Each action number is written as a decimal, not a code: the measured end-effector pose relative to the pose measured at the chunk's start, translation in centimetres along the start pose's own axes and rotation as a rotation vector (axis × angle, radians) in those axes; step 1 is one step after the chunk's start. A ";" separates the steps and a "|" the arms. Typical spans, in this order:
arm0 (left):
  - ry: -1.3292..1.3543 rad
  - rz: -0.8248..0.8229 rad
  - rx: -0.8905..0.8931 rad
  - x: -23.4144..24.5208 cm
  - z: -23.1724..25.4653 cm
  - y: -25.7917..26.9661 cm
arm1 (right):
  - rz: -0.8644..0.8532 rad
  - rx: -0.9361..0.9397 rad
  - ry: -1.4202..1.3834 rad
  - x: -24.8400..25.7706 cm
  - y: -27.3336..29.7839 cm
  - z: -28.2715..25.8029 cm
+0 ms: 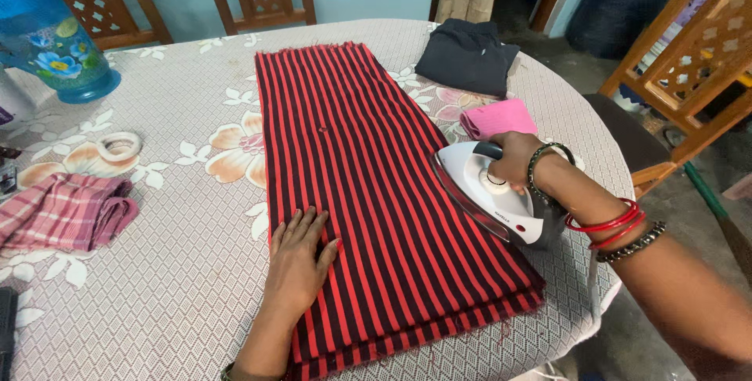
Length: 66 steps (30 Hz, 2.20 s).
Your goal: The person lays out a red and black striped garment on a table, smooths it by hand, and uses an electric iron to press the fabric. The garment is flipped and ironed again on the other side.
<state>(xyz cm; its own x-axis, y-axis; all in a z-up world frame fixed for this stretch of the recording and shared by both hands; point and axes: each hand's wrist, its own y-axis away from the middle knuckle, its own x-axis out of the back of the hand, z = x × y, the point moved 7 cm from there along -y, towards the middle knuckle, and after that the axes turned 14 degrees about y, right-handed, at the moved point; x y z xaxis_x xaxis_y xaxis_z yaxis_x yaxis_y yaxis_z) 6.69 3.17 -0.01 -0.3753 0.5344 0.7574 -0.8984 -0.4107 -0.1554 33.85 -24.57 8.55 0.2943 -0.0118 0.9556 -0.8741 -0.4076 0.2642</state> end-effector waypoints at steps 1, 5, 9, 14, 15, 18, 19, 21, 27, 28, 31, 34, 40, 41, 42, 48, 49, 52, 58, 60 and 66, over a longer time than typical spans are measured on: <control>-0.011 0.019 -0.014 0.1 0.1 0.0 | -0.004 0.043 -0.018 0.1 -0.2 -0.1; -0.040 0.083 -0.021 0.4 -0.1 0.0 | 0.000 0.070 -0.032 0.3 -1.6 -0.7; -0.011 0.127 -0.038 0.9 0.0 0.2 | 0.001 0.094 0.007 0.5 -3.5 -2.7; -0.020 0.063 0.074 0.8 -0.6 -0.3 | 0.005 0.131 0.087 1.2 -6.6 -5.7; -0.026 0.045 0.100 0.8 -0.8 -0.4 | 0.018 0.139 0.094 1.4 -7.2 -6.3; -0.009 0.051 0.113 1.0 -1.0 -0.7 | 0.019 0.145 0.100 1.8 -9.0 -8.1; -0.012 0.053 0.112 1.1 -1.1 -0.8 | 0.012 0.143 0.099 1.8 -9.5 -8.7; -0.018 0.056 0.112 1.2 -1.2 -1.1 | 0.024 0.140 0.079 2.0 -10.3 -9.8; 0.024 0.083 0.093 1.7 -1.6 -1.5 | 0.024 0.154 0.062 2.7 -13.2 -12.8; 0.030 0.084 0.101 1.7 -1.7 -1.6 | 0.013 0.179 0.062 2.7 -13.5 -13.3; 0.041 0.085 0.121 1.6 -1.9 -1.8 | -0.046 0.247 0.066 2.5 -13.8 -13.9; 0.027 0.089 0.137 1.6 -2.1 -1.7 | -0.156 0.375 -0.151 1.5 -12.9 -14.8; 0.007 0.061 0.168 1.4 -2.0 -1.7 | -0.146 0.511 -0.002 0.9 -11.0 -17.9; 0.000 0.067 0.160 1.4 -1.9 -1.7 | -0.135 0.503 0.013 1.0 -11.0 -18.6; -0.006 0.073 0.151 1.4 -1.9 -1.7 | -0.125 0.495 0.026 1.0 -11.1 -19.3; -0.024 0.122 0.178 1.8 -2.3 -1.6 | -0.122 0.513 0.052 0.9 -12.8 -23.1; -0.043 0.134 0.191 2.0 -2.4 -1.5 | -0.129 0.535 0.045 0.8 -12.9 -23.6; -0.070 0.169 0.221 2.6 -2.8 -1.3 | -0.185 0.537 0.003 0.5 -13.1 -24.0; -0.048 0.174 0.280 3.1 -2.7 -1.3 | -0.271 0.602 0.036 -0.7 -11.8 -24.3; -0.052 0.145 0.310 3.1 -2.8 -1.4 | -0.315 0.684 0.004 -1.3 -10.9 -25.1; -0.063 0.155 0.309 3.1 -2.5 -1.3 | -0.304 0.705 0.110 -2.1 -8.6 -26.8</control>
<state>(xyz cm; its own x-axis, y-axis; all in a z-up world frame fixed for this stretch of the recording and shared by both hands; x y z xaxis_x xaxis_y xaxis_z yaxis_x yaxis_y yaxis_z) 6.11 7.26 0.98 -0.4779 0.4057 0.7791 -0.7170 -0.6925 -0.0793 30.42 3.44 7.77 0.4098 0.2691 0.8716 -0.2981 -0.8635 0.4068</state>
